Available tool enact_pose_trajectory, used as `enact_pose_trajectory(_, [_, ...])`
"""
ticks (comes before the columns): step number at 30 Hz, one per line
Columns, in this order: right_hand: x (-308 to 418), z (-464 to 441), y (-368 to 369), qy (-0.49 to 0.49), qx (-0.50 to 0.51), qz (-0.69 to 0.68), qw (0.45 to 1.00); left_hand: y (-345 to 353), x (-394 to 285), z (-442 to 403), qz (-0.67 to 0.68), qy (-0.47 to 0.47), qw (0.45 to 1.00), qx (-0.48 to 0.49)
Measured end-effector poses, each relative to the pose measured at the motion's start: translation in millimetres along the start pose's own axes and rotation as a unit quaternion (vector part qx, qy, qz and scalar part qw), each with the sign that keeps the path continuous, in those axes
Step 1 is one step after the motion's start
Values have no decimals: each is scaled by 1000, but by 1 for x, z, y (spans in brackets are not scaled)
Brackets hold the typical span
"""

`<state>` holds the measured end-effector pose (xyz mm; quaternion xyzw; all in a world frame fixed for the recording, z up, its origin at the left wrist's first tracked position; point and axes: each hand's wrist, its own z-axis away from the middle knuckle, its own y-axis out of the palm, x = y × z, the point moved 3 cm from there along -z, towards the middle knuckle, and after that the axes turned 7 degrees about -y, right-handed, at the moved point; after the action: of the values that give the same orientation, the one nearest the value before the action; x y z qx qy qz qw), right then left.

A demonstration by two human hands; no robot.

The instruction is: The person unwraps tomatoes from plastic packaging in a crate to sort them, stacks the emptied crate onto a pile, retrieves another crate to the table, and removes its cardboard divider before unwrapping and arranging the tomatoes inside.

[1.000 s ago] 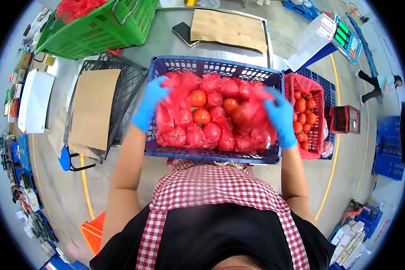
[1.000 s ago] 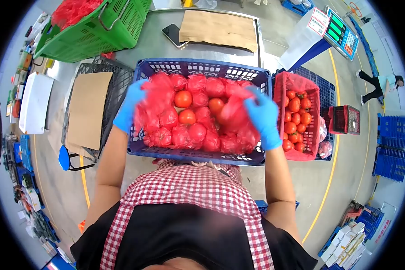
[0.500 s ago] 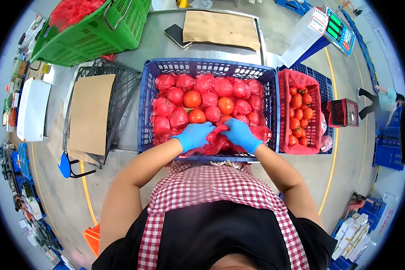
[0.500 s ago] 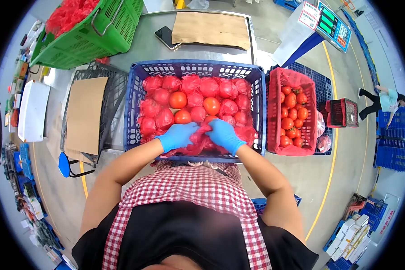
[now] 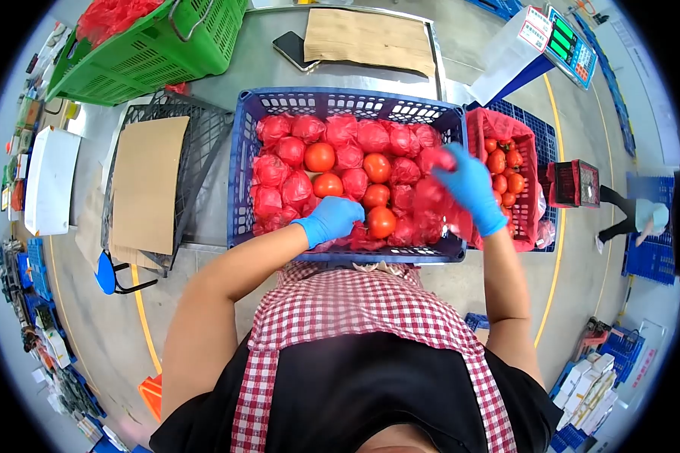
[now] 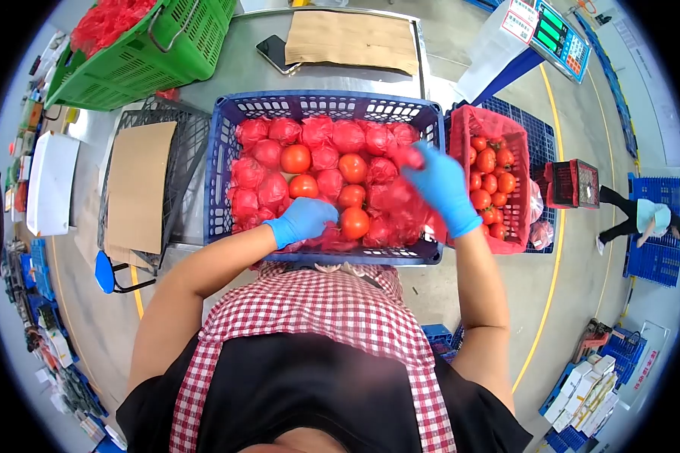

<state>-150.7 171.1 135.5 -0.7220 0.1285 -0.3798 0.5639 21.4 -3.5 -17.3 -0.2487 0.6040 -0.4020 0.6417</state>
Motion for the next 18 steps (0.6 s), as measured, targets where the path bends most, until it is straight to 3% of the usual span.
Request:
enact_pose_trajectory(2, [5, 10, 31, -13, 185, 65, 980, -6, 9, 1, 129, -32, 989, -67])
enact_pose_trajectory(4, [13, 25, 57, -62, 315, 99, 942, -24, 24, 3, 298, -97, 943, -109])
enact_pose_trajectory(6, [24, 40, 76, -131, 287, 45, 948, -47, 48, 8, 583, -134, 796, -88])
enact_pose_trajectory(8, [23, 50, 106, -158, 305, 99, 934, -97, 39, 28, 584, -127, 782, -175])
enact_pose_trajectory(10, [26, 53, 122, -176, 336, 171, 910, -117, 74, 31, 582, -135, 764, -244])
enact_pose_trajectory(12, [27, 55, 125, -202, 307, 154, 917, -147, 79, 46, 307, -163, 891, -291])
enact_pose_trajectory(13, [25, 56, 128, -216, 292, 137, 921, -159, 59, 54, 99, -248, 936, -229])
enact_pose_trajectory(16, [21, 54, 128, -216, 250, 95, 939, -129, 21, 57, -63, -162, 985, 12])
enact_pose_trajectory(18, [14, 51, 123, -176, 195, 54, 963, -90, 14, 60, -143, -96, 983, 68])
